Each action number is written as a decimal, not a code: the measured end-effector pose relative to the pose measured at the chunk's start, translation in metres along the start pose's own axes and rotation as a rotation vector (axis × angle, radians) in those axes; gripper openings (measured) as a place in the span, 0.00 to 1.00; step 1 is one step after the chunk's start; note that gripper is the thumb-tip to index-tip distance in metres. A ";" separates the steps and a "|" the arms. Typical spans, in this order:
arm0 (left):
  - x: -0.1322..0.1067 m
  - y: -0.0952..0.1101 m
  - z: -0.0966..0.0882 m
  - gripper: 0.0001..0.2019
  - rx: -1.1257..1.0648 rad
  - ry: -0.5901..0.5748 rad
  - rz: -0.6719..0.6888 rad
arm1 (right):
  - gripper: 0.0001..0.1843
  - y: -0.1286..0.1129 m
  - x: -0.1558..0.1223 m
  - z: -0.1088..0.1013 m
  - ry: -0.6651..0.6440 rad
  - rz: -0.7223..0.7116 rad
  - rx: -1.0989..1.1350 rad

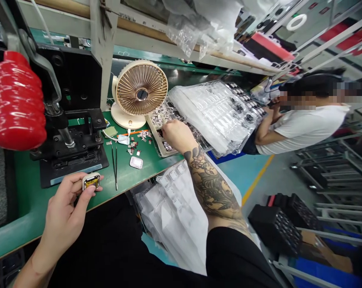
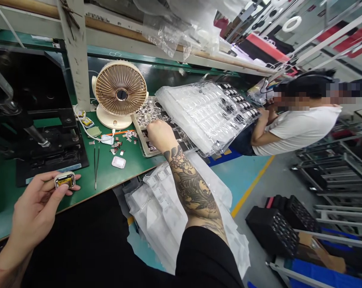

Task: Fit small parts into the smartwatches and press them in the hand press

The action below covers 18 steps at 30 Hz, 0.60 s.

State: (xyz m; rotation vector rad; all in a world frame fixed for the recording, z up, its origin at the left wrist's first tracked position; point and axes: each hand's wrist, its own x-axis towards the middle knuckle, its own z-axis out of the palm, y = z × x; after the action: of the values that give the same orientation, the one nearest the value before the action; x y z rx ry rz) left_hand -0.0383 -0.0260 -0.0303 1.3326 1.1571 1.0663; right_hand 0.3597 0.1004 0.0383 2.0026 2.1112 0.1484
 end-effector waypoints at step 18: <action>0.014 0.013 0.000 0.17 -0.282 -0.015 0.049 | 0.05 -0.154 -0.064 -0.021 0.255 -0.833 1.384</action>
State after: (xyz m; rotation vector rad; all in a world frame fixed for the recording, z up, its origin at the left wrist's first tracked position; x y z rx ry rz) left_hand -0.0356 -0.0122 -0.0171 1.1491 0.9272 1.2046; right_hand 0.2083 0.0292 0.0294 1.1507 3.4430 -1.6310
